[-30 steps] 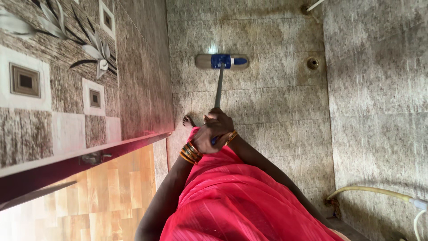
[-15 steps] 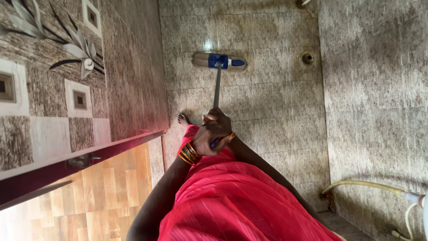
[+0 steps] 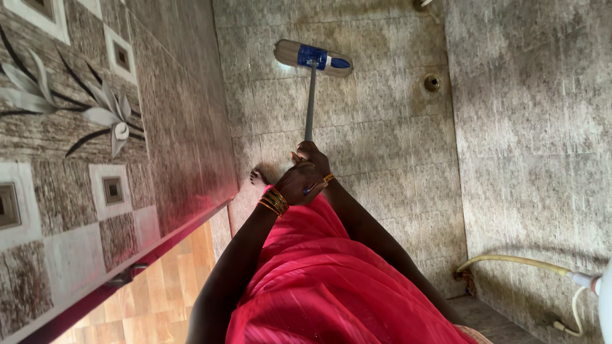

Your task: The person cleans the tiled floor by pushing a blue and white mop back and forth across the surface, moving from the bathroom into the hallway.

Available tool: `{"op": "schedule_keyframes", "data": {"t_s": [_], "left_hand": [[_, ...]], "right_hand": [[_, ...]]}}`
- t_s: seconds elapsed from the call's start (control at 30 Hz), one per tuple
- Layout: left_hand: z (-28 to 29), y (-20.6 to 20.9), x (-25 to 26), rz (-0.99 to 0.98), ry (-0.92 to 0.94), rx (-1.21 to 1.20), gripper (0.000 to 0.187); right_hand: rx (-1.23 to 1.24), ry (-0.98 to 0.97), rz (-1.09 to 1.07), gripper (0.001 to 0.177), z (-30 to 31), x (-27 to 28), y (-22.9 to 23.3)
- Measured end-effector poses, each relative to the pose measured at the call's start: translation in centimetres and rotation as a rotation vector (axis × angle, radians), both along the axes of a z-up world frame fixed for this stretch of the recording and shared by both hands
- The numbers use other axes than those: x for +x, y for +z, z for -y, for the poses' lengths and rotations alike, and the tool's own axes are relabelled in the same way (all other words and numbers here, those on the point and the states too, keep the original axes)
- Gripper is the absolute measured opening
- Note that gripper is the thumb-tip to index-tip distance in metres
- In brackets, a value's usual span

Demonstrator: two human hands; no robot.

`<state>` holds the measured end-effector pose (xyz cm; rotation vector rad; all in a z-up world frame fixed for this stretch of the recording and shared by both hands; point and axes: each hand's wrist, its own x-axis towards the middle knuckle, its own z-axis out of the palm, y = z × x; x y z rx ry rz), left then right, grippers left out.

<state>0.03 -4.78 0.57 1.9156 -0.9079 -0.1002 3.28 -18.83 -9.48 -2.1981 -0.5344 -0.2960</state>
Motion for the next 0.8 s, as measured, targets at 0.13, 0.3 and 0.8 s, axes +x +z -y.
{"op": "schedule_keyframes", "data": {"t_s": [0.13, 0.3, 0.8], "left_hand": [[-0.6, -0.9, 0.1, -0.016, 0.01, 0.023, 0.026], [-0.9, -0.6, -1.6, 0.068, 0.072, -0.068, 0.024], [-0.8, 9.6, -8.8, -0.024, 0.045, -0.148, 0.01]], "right_hand": [[0.035, 0.026, -0.07, 0.034, 0.1, 0.3, -2.1], [-0.038, 0.005, -0.118, 0.034, -0.1, -1.2, -2.9], [0.07, -0.029, -0.054, 0.033, 0.7, -10.0, 5.3]]}}
